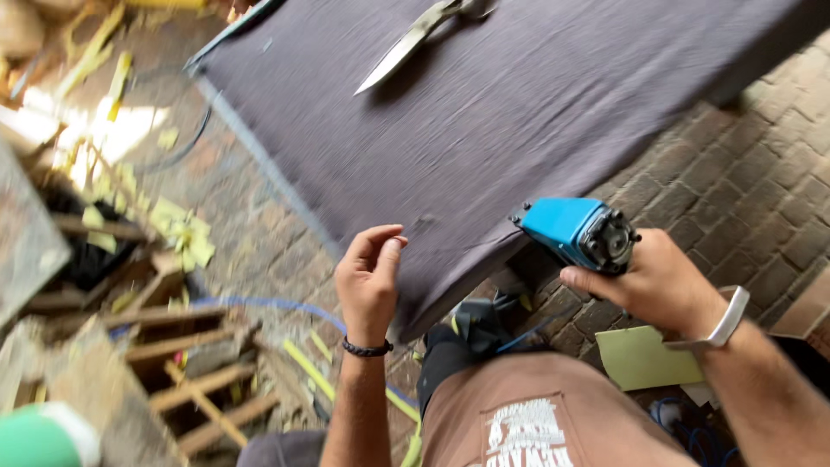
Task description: The person staples gray fabric onto a rectangular foam cushion using a pneumatic staple gun. They smooth the fabric, pull it taut, and drive staples along the edges. The person then trims excess fabric with scissors and inspects the finished cushion.
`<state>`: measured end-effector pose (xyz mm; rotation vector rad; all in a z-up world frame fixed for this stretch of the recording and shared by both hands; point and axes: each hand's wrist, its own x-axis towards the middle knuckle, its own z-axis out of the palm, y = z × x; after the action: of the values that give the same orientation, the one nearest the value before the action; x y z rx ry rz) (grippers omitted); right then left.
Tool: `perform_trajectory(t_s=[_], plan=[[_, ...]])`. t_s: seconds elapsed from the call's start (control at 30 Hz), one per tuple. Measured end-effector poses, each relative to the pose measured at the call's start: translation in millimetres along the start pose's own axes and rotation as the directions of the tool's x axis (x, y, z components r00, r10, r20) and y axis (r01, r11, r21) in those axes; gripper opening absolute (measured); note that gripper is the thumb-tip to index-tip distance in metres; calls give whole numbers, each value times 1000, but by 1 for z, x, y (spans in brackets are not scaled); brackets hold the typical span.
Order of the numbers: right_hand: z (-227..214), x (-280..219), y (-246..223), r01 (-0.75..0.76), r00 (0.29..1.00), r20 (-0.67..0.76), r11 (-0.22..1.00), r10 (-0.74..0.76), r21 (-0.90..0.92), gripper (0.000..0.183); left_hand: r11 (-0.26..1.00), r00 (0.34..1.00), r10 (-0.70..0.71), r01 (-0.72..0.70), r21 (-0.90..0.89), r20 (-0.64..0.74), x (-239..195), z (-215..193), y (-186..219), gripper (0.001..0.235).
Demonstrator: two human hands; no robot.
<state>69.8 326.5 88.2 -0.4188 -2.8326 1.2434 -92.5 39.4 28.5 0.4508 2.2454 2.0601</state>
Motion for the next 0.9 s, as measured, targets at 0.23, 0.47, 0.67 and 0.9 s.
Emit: perform_trajectory(t_s=[0.23, 0.47, 0.67, 0.9], plan=[[-47, -89, 98, -523, 841, -69, 840, 536, 146, 38, 684, 884, 123, -405, 607, 450, 30, 165, 2, 57], [-111, -156, 153, -443, 842, -288, 889, 457, 114, 36, 518, 843, 78, -491, 700, 533, 81, 290, -26, 71], [-153, -160, 184, -554, 750, -263, 794, 607, 249, 35, 435, 825, 34, -520, 735, 564, 112, 359, -32, 78], [-217, -118, 250, -513, 762, -292, 814, 577, 271, 31, 332, 789, 72, -596, 731, 610, 145, 476, -28, 76]])
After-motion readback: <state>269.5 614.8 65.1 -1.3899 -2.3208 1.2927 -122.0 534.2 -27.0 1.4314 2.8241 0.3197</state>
